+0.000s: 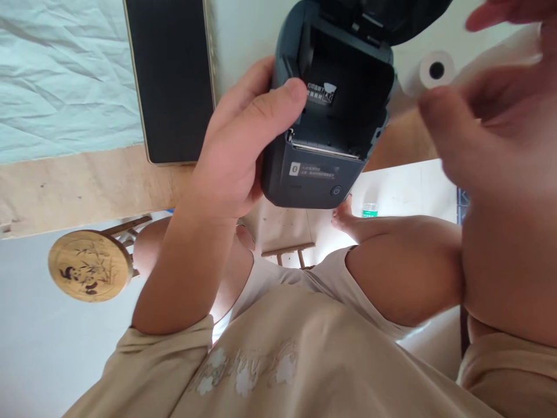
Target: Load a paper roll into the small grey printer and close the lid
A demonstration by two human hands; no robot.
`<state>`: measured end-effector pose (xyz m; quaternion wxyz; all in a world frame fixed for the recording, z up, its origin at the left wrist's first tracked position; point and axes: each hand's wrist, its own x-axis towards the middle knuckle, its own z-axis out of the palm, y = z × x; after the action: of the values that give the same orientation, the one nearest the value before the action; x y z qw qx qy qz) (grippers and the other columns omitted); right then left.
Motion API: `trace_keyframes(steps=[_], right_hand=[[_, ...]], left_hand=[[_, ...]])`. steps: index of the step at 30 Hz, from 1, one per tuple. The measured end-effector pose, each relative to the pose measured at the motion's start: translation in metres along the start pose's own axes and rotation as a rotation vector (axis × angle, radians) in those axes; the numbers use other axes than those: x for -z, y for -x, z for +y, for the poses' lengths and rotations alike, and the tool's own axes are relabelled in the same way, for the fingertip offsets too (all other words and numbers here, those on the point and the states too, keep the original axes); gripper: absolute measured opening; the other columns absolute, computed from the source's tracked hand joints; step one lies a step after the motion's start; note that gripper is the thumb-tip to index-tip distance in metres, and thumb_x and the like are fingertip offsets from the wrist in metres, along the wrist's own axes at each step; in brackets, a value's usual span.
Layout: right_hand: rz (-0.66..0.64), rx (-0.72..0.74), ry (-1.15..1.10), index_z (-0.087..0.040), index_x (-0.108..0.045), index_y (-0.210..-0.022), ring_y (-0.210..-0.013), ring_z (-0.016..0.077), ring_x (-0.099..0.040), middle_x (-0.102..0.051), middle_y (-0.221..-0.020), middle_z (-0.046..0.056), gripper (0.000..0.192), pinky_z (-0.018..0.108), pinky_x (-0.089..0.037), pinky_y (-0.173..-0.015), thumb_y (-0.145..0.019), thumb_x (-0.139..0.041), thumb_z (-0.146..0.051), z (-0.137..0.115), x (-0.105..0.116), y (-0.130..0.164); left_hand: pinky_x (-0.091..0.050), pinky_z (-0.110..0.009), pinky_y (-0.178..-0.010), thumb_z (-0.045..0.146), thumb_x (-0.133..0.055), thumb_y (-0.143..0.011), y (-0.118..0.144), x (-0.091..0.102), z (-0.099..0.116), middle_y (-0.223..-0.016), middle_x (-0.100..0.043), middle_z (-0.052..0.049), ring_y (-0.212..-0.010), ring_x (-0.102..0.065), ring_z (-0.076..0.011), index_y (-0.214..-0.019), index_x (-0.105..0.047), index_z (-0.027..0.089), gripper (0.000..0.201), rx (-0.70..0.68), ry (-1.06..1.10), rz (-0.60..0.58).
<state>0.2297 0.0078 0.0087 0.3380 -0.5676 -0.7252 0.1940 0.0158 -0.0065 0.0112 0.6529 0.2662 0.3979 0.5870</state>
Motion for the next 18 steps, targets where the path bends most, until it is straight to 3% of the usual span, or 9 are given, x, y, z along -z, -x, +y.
trace_keyframes(steps=[3, 6, 10, 12, 15, 18], right_hand=[[-0.126, 0.197, 0.247, -0.027, -0.054, -0.127, -0.118, 0.0171, -0.050, -0.052, -0.122, 0.003, 0.047, 0.018, -0.042, -0.057, -0.080, -0.059, -0.028, -0.006, -0.009, -0.006], [-0.104, 0.186, 0.288, -0.031, -0.057, -0.125, -0.102, 0.0124, -0.054, -0.051, -0.114, 0.004, 0.046, 0.021, -0.044, -0.061, -0.079, -0.060, -0.027, -0.004, -0.013, -0.010], [-0.095, 0.168, 0.311, -0.029, -0.059, -0.125, -0.095, 0.0104, -0.053, -0.055, -0.104, 0.004, 0.047, 0.030, -0.048, -0.087, -0.078, -0.062, -0.029, -0.004, -0.013, -0.008], [-0.096, 0.147, 0.291, -0.026, -0.056, -0.128, -0.096, 0.0111, -0.054, -0.057, -0.109, 0.003, 0.052, 0.028, -0.048, -0.080, -0.076, -0.061, -0.024, -0.006, -0.012, -0.006], [-0.003, 0.159, 0.029, -0.027, -0.051, -0.130, -0.102, 0.0106, -0.056, -0.050, -0.127, -0.001, 0.060, 0.019, -0.043, -0.061, -0.073, -0.058, -0.014, -0.010, -0.011, -0.005], [0.004, -0.001, -0.463, -0.028, -0.052, -0.125, -0.101, 0.0127, -0.061, -0.054, -0.117, -0.001, 0.051, 0.022, -0.048, -0.061, -0.076, -0.056, -0.014, -0.015, -0.006, -0.007]], left_hand=[[-0.042, -0.019, -0.044, 0.020, -0.053, -0.080, 0.000, 0.002, -0.001, -0.066, -0.052, -0.003, -0.053, -0.051, -0.0072, -0.075, -0.058, 0.013, 0.010, 0.034, 0.021, -0.057], [-0.039, -0.019, -0.040, 0.024, -0.053, -0.080, 0.000, 0.001, -0.001, -0.063, -0.051, -0.002, -0.049, -0.050, -0.0077, -0.075, -0.058, 0.015, 0.011, 0.005, 0.027, -0.004], [-0.044, -0.017, -0.044, 0.018, -0.053, -0.079, 0.001, 0.002, -0.001, -0.062, -0.055, -0.002, -0.051, -0.053, -0.0066, -0.075, -0.060, 0.011, 0.010, 0.050, 0.026, -0.023], [-0.045, -0.016, -0.045, 0.020, -0.056, -0.077, 0.001, 0.003, -0.001, -0.062, -0.057, -0.002, -0.052, -0.055, -0.0060, -0.074, -0.061, 0.011, 0.010, 0.036, 0.038, -0.033], [-0.043, -0.014, -0.043, 0.025, -0.060, -0.076, 0.001, 0.004, -0.001, -0.063, -0.057, -0.002, -0.050, -0.055, -0.0049, -0.070, -0.061, 0.012, 0.014, -0.003, 0.050, -0.016], [-0.046, -0.015, -0.045, 0.024, -0.057, -0.080, 0.000, 0.007, 0.000, -0.064, -0.056, -0.002, -0.053, -0.056, -0.0059, -0.076, -0.062, 0.012, 0.013, 0.037, 0.030, -0.063]])
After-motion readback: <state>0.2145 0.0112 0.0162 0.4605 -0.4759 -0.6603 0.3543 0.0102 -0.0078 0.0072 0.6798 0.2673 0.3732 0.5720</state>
